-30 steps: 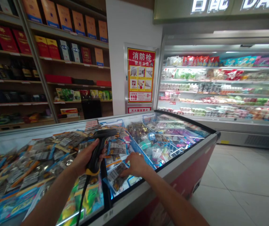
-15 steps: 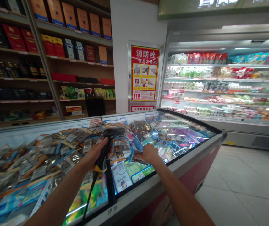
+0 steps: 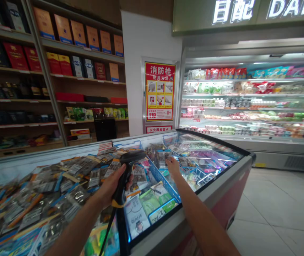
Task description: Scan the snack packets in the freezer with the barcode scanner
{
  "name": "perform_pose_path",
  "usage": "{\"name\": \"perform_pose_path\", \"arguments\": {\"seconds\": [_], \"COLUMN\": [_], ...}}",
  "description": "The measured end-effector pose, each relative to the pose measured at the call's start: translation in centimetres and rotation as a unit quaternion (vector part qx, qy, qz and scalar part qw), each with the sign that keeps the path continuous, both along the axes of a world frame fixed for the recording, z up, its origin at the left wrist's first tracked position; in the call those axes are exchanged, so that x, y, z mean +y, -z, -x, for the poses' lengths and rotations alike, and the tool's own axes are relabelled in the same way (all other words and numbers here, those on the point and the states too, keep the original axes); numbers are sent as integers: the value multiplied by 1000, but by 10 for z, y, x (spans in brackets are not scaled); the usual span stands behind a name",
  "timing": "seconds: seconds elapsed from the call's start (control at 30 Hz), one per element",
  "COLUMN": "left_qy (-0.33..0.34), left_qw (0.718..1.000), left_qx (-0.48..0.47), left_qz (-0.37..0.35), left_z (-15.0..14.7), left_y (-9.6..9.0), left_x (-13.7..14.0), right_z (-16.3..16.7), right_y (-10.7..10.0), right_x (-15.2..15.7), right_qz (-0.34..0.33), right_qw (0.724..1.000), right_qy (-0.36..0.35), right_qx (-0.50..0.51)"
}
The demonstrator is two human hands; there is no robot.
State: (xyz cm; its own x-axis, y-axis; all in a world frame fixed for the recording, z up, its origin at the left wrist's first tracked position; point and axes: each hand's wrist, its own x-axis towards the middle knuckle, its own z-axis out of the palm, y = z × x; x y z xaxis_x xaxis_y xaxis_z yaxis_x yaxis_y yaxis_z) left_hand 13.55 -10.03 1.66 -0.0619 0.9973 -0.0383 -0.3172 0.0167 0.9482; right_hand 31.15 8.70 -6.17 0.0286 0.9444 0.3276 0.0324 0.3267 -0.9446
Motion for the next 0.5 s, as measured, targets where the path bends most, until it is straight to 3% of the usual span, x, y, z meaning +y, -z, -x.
{"name": "perform_pose_path", "arguments": {"seconds": [0.3, 0.5], "left_qy": [30, 32], "left_qw": [998, 998], "left_qx": [55, 53], "left_qz": [-15, -16], "left_z": [-4, -3], "left_y": [3, 0], "left_x": [-8, -11], "right_z": [-4, -2], "right_y": [1, 3], "right_x": [-1, 0], "right_qz": [25, 20], "right_qw": [996, 999], "right_qy": [-21, -24], "right_qx": [81, 41]}}
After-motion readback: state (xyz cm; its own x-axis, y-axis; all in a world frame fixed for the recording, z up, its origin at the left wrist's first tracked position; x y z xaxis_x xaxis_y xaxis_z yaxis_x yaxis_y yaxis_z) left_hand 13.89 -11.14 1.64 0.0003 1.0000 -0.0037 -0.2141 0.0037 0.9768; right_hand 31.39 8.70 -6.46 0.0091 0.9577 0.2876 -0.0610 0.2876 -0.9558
